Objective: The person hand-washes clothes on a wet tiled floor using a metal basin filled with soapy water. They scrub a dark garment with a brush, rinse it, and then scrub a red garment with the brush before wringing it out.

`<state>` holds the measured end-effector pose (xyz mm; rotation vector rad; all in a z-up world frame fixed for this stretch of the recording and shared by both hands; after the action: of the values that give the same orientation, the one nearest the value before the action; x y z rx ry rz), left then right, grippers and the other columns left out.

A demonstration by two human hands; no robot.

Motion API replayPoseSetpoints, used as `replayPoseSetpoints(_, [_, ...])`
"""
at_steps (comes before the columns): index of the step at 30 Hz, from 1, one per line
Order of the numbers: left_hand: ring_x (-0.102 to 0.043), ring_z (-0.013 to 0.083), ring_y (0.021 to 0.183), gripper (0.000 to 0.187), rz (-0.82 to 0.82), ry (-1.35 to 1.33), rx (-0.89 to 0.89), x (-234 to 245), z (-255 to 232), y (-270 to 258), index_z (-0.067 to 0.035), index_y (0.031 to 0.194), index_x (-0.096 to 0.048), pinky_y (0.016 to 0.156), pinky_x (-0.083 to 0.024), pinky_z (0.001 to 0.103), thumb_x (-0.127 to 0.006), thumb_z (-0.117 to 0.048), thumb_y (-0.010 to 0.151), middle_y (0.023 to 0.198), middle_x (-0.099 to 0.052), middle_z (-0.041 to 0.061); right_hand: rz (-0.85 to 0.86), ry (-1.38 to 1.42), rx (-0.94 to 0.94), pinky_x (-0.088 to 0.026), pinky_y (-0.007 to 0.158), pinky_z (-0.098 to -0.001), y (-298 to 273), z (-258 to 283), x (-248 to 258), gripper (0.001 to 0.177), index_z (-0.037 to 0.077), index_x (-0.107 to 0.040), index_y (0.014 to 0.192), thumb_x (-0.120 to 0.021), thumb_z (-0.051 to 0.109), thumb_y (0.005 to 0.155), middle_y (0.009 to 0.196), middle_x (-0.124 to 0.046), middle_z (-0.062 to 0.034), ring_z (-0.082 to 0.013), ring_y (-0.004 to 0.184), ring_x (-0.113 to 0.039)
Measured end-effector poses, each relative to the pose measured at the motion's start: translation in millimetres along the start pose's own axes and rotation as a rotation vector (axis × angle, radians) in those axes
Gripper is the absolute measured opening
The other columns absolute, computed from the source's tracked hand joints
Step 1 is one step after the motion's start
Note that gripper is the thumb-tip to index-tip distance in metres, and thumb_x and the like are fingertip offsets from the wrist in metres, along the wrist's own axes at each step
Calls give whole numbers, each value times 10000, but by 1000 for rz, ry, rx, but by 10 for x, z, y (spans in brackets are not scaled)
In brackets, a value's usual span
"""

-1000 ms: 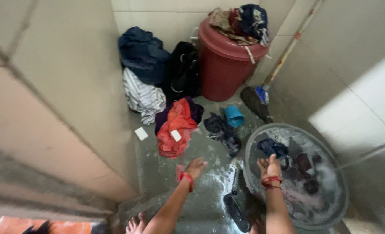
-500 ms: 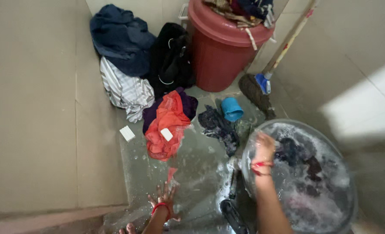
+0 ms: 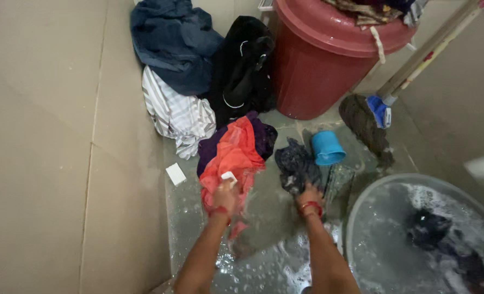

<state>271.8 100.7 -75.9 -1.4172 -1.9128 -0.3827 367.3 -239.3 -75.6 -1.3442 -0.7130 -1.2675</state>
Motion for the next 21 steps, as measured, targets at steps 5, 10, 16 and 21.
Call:
replayPoseSetpoints(5, [-313,401,1494,924,246,972,-425,-135,-117,300,-323,1451,-519,1083,-371,643,-799,-570,605,1642,-335,53,208,-58,292,-574,844,-501,-1076,384,-834,817,139,-382,1495,-735,421,815,1107,-709,-190,-398,1006,-699])
replayPoseSetpoints(10, [-536,364,1301,444,-14,889,-237,439,225,411,-290,1328,-611,992,-522,511,-733,-335,904,1380,-538,30,364,-44,365,-569,817,-505,-2514,288,-1003,724,115,-398,1425,-704,418,844,1000,-727,-188,-404,914,-714])
replayPoseSetpoints(16, [-593,364,1199,373,-160,277,20,810,687,240,-154,1229,-668,999,-545,444,-663,-374,929,1318,-547,134,237,39,561,-554,789,-513,-2817,261,-940,649,100,-482,1281,-767,403,783,977,-716,-172,-395,884,-701])
replayPoseSetpoints(21, [-544,400,1241,787,-517,-8,-14,944,919,205,-103,1454,-509,1033,-495,484,-736,-210,708,1352,-538,212,85,-19,634,-555,741,-509,-2878,268,-964,601,106,-530,1239,-761,420,782,905,-707,-177,-393,811,-700])
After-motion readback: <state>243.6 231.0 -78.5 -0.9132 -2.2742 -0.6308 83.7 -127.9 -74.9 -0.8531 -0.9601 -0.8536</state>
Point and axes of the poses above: each hand's wrist, its own y-axis towards the middle knuckle, its own x-axis out of the back of the hand, z = x × y, the point moved 6 cm from there along y, towards the middle knuckle
